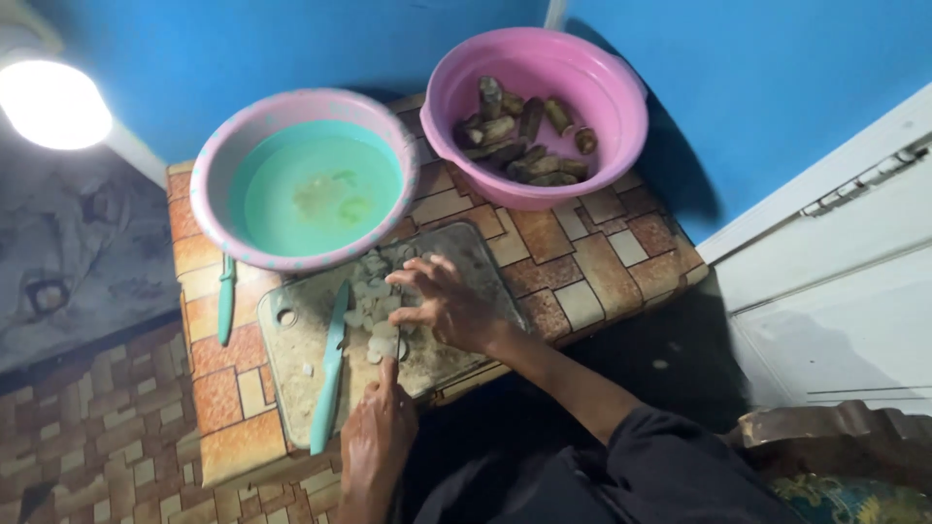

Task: Slicing plantains into small pieces on a cutting board using a knife.

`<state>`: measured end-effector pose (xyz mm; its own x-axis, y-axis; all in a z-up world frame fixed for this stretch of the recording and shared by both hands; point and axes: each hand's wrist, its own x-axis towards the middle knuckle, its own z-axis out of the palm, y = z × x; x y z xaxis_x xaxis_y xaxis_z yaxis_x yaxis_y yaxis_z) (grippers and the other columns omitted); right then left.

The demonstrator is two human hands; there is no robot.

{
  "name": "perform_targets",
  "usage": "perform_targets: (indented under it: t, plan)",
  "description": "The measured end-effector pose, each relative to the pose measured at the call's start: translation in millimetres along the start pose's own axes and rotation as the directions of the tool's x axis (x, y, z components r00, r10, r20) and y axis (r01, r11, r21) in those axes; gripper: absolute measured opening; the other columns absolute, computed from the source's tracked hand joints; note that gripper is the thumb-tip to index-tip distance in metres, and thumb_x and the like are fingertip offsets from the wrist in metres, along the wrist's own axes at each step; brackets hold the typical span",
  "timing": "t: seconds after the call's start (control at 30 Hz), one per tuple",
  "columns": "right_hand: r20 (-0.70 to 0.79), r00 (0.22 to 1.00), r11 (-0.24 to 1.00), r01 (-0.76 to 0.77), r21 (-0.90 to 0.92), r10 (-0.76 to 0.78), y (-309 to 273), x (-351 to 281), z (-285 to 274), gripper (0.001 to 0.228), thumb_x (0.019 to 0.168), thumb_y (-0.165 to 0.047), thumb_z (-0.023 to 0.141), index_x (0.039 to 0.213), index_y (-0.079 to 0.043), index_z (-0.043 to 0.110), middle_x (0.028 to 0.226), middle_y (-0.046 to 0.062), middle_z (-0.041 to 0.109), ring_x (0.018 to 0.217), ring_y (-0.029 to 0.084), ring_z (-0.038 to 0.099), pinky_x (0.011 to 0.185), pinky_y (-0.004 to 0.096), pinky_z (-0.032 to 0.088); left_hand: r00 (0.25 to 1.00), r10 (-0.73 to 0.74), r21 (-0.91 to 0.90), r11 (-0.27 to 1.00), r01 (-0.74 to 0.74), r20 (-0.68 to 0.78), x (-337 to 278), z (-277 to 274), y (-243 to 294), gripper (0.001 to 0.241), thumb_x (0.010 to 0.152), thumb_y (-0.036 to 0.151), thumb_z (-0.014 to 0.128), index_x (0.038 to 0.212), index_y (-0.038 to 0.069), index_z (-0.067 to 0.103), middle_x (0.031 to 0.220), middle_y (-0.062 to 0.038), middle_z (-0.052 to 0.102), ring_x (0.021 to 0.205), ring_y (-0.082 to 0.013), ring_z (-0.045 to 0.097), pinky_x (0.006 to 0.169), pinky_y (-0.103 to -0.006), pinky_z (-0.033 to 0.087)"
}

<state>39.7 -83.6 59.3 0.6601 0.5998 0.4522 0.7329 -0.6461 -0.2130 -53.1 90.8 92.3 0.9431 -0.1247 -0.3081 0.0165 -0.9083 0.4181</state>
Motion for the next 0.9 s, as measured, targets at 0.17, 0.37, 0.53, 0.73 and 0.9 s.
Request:
perform_targets:
  t: [0.17,0.37,0.53,0.73,0.9]
  plan:
    - [0.008,0.997,0.975,-0.075,-0.210,0.079,23,23,2,0.020,0.076,-0.009,0.060,0.089,-0.023,0.066,0.128,0.009,0.040,0.124,0.034,0.034,0.100,0.064,0.026,0.995,-0.033,0.033,0.999,0.030,0.095,1,12,-6,0.041,0.087,0.024,0.035,0.127,0.022,0.028,0.087,-0.014,0.060,0.076,-0.0404,0.061,0.064,-0.0523,0.045]
    - [-0.256,0.962,0.995,-0.088,0.036,0.095,99,41,-54,0.020,0.079,-0.003,0.050,0.091,-0.009,0.064,0.096,0.011,0.054,0.089,0.027,0.053,0.075,0.042,0.045,0.987,-0.114,-0.077,0.989,0.123,0.117,8,36,-33,0.041,0.084,0.035,0.036,0.125,0.035,0.034,0.100,-0.008,0.062,0.082,-0.0387,0.062,0.066,-0.0505,0.045]
    - [-0.268,0.835,0.876,-0.469,0.107,0.480,215,31,-128,0.018,0.090,-0.008,0.045,0.085,-0.008,0.063,0.071,0.004,0.065,0.052,0.012,0.055,0.040,0.025,0.043,0.964,0.020,-0.344,0.932,-0.114,-0.266,12,61,-43,0.033,0.081,0.028,0.052,0.115,0.027,0.052,0.086,-0.002,0.067,0.065,-0.0288,0.066,0.056,-0.0373,0.048]
    - [0.120,0.440,0.456,-0.844,-0.283,0.890,301,29,-130,0.029,0.093,-0.020,0.046,0.112,-0.001,0.056,0.112,0.025,0.056,0.092,0.041,0.058,0.071,0.049,0.047,0.943,0.119,-0.374,0.897,-0.236,-0.311,36,90,-56,0.027,0.080,0.024,0.055,0.107,0.023,0.057,0.066,-0.001,0.064,0.044,-0.0179,0.059,0.047,-0.0285,0.047]
    - [0.235,0.619,0.561,-0.404,-0.722,0.749,467,-34,-12,0.054,0.082,-0.021,0.047,0.131,0.000,0.040,0.126,0.020,0.046,0.110,0.037,0.048,0.094,0.046,0.040,0.855,-0.015,-0.459,0.848,-0.264,-0.519,47,125,-66,0.035,0.071,0.024,0.064,0.106,0.019,0.064,0.066,-0.005,0.070,0.041,-0.0121,0.063,0.044,-0.0228,0.050]
